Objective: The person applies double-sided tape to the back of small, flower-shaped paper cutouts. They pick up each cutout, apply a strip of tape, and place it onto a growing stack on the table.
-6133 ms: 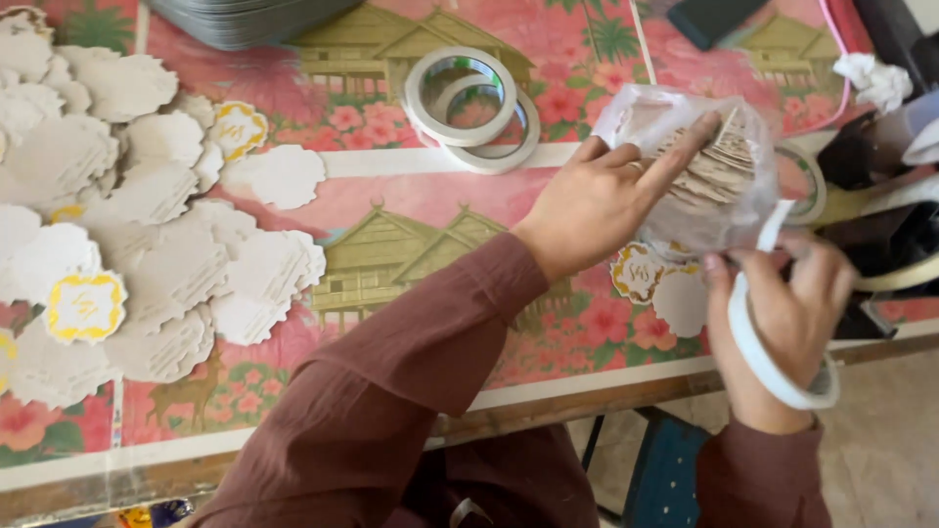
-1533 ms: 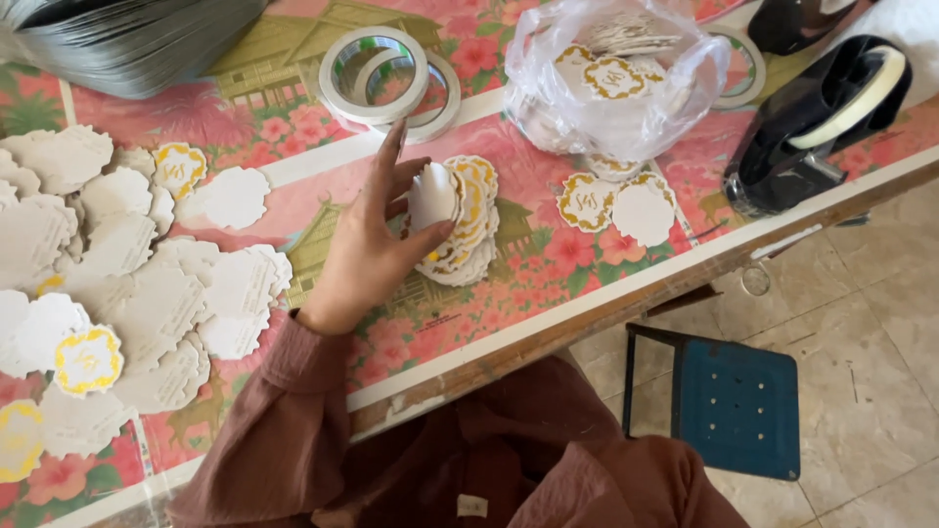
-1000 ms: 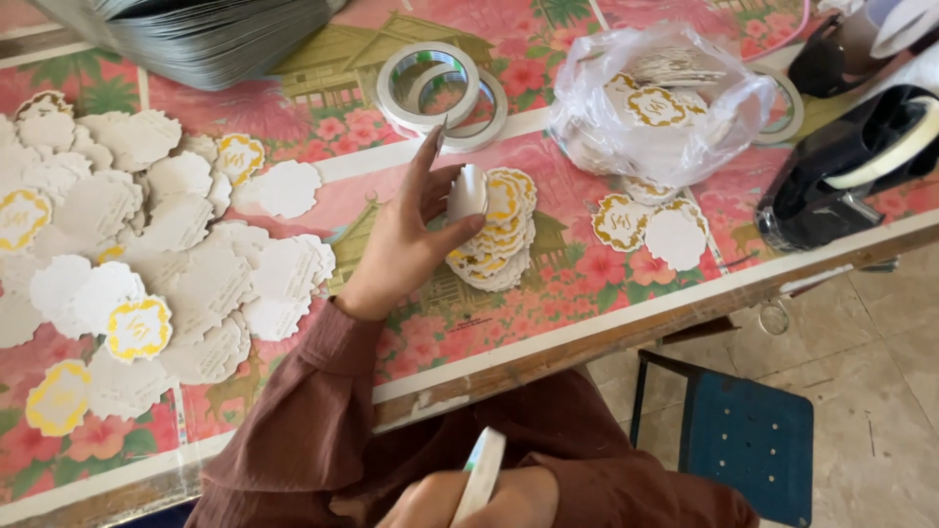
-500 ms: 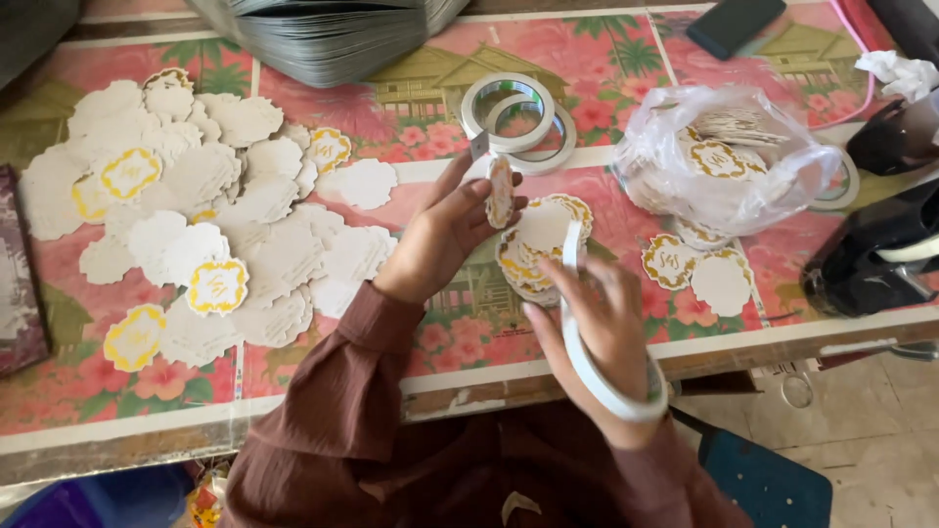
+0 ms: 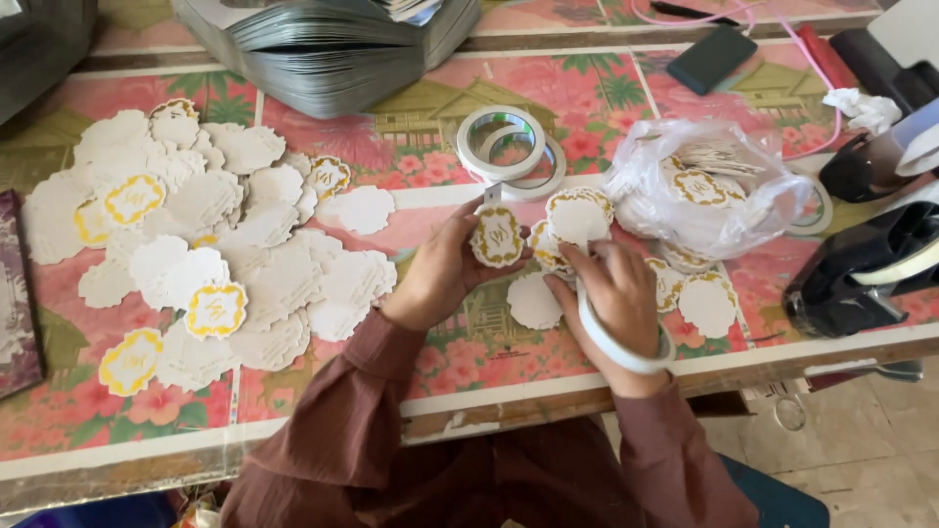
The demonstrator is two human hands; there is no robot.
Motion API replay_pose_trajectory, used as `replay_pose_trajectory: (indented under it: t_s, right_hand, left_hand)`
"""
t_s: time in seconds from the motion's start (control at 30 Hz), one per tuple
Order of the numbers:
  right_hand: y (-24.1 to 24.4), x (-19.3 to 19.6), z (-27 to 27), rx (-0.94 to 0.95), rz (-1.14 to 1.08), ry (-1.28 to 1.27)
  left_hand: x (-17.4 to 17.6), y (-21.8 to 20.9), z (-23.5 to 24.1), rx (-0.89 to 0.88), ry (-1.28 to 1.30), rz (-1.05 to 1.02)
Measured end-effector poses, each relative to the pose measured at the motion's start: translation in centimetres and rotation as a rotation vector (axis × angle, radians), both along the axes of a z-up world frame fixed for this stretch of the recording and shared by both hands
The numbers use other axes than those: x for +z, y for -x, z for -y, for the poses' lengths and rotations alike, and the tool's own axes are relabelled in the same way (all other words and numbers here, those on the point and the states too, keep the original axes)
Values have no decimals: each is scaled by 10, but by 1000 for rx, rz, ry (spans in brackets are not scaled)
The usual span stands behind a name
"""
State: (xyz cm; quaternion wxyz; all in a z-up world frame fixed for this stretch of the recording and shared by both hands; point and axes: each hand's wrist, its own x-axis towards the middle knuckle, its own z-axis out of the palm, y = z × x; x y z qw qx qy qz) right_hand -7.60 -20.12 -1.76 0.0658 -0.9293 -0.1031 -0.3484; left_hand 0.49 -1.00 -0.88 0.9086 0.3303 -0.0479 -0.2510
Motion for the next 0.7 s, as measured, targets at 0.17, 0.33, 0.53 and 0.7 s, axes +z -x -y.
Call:
replay_pose_trajectory:
  t_s: [0.17,0.33,0.53,0.7]
  right_hand:
    - [3,19,-5,111,79,-76]
    - [-15,94,39,-53,99,-80]
    - [-24,111,55,183,151,-253]
    - [-14,60,-2,305,-47,-524]
  left_hand:
    - [-12,9,-1,65,-67,-21]
    - [26,17,1,77,-228,-42]
    - [8,10,5,35,-287,48]
    - [-5,11,-1,29,-385,158]
